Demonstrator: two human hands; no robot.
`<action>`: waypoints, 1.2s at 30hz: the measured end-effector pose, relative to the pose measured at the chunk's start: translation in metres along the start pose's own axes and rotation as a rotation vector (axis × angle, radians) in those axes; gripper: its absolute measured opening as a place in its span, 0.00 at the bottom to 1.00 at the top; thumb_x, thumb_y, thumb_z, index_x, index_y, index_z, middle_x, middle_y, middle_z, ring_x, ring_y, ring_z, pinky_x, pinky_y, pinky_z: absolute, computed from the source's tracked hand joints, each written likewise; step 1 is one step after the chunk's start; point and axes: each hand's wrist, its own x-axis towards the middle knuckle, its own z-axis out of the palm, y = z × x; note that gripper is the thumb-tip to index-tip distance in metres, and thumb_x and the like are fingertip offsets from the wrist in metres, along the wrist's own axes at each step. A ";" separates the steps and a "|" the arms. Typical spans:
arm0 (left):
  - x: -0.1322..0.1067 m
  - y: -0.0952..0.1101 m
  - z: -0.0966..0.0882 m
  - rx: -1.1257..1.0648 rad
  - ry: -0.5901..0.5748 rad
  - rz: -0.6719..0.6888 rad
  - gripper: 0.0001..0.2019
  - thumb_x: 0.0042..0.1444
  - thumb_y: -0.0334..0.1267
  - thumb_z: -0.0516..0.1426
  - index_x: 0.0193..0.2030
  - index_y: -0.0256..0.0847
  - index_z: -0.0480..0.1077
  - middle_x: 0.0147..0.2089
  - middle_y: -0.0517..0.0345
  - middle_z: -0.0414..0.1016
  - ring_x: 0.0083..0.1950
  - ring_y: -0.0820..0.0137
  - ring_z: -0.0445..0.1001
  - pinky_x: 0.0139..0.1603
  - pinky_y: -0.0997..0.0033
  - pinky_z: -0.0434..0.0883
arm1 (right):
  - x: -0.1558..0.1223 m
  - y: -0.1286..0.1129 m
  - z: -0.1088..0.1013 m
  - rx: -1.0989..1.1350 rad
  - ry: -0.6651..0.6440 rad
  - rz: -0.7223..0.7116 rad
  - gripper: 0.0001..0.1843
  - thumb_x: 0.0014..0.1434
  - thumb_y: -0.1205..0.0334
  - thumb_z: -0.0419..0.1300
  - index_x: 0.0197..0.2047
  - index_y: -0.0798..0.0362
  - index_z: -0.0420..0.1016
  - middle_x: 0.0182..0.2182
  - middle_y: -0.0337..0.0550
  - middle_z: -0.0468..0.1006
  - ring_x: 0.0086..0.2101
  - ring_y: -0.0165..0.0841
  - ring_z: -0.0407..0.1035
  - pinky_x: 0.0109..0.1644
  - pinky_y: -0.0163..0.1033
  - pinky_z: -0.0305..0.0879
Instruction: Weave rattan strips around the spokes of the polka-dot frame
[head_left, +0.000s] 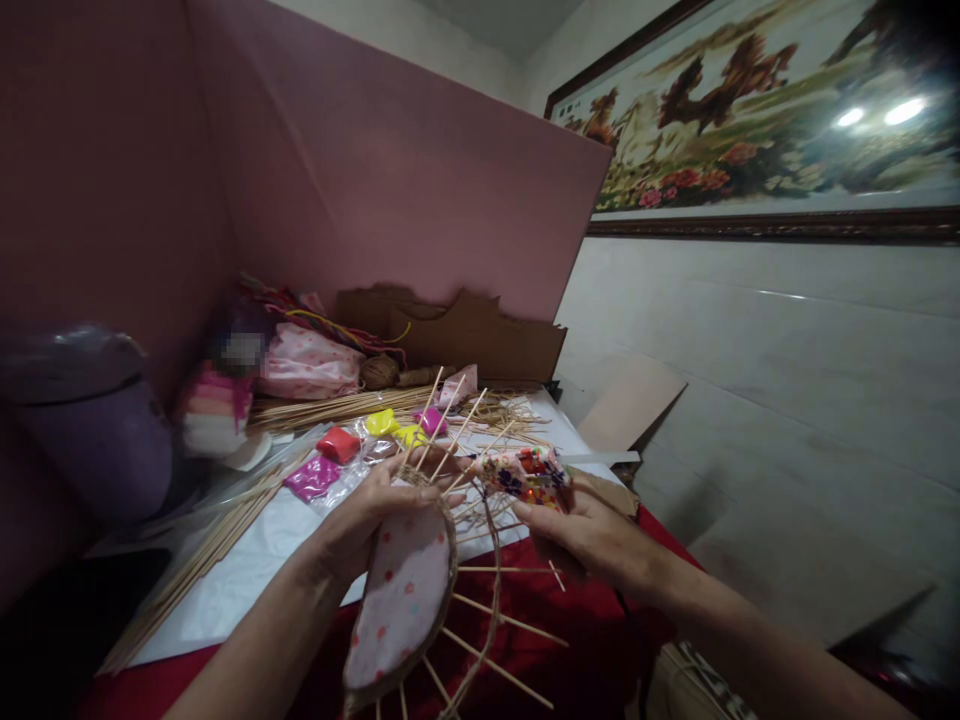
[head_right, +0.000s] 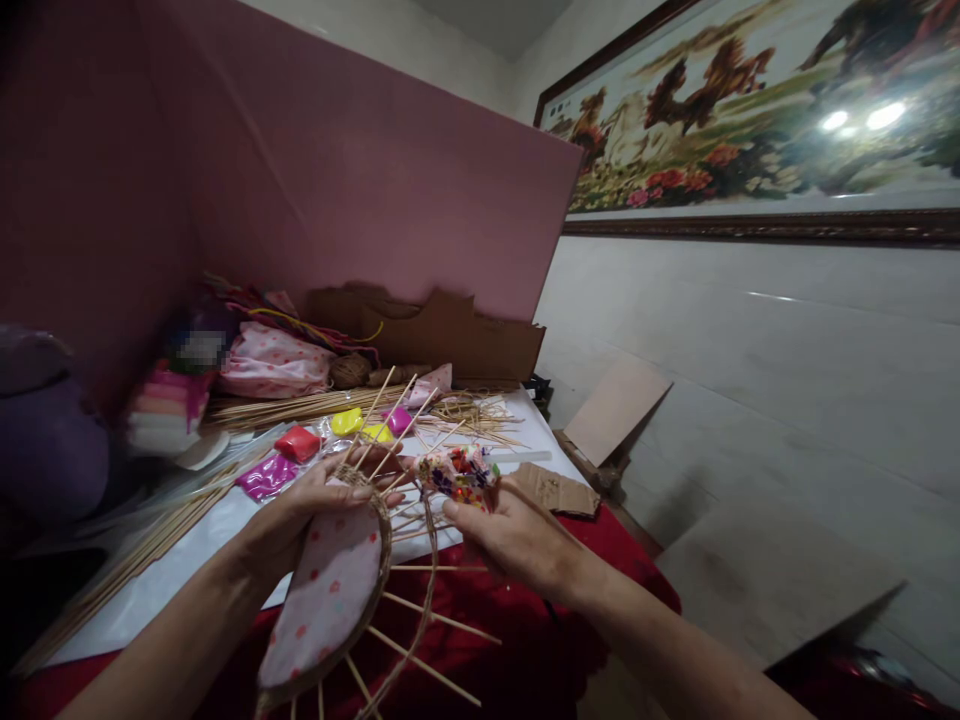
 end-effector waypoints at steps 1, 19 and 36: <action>0.000 0.000 0.000 0.005 -0.006 0.006 0.19 0.45 0.26 0.60 0.46 0.35 0.70 0.51 0.44 0.73 0.53 0.57 0.70 0.58 0.58 0.62 | 0.000 0.001 0.000 -0.002 -0.003 0.001 0.24 0.59 0.50 0.50 0.17 0.55 0.61 0.12 0.35 0.63 0.14 0.21 0.54 0.16 0.29 0.48; 0.000 0.000 0.000 -0.009 0.023 0.000 0.19 0.43 0.26 0.61 0.45 0.35 0.70 0.50 0.43 0.74 0.49 0.58 0.73 0.55 0.62 0.65 | -0.001 0.003 0.002 0.021 0.002 0.003 0.21 0.59 0.50 0.50 0.20 0.53 0.59 0.13 0.32 0.60 0.15 0.22 0.52 0.17 0.31 0.46; 0.002 -0.002 -0.004 -0.033 0.001 0.002 0.19 0.45 0.25 0.60 0.46 0.37 0.70 0.51 0.45 0.73 0.52 0.59 0.71 0.56 0.62 0.64 | -0.004 -0.003 0.002 -0.003 0.013 -0.034 0.20 0.58 0.50 0.50 0.20 0.53 0.61 0.13 0.33 0.59 0.16 0.24 0.52 0.19 0.32 0.46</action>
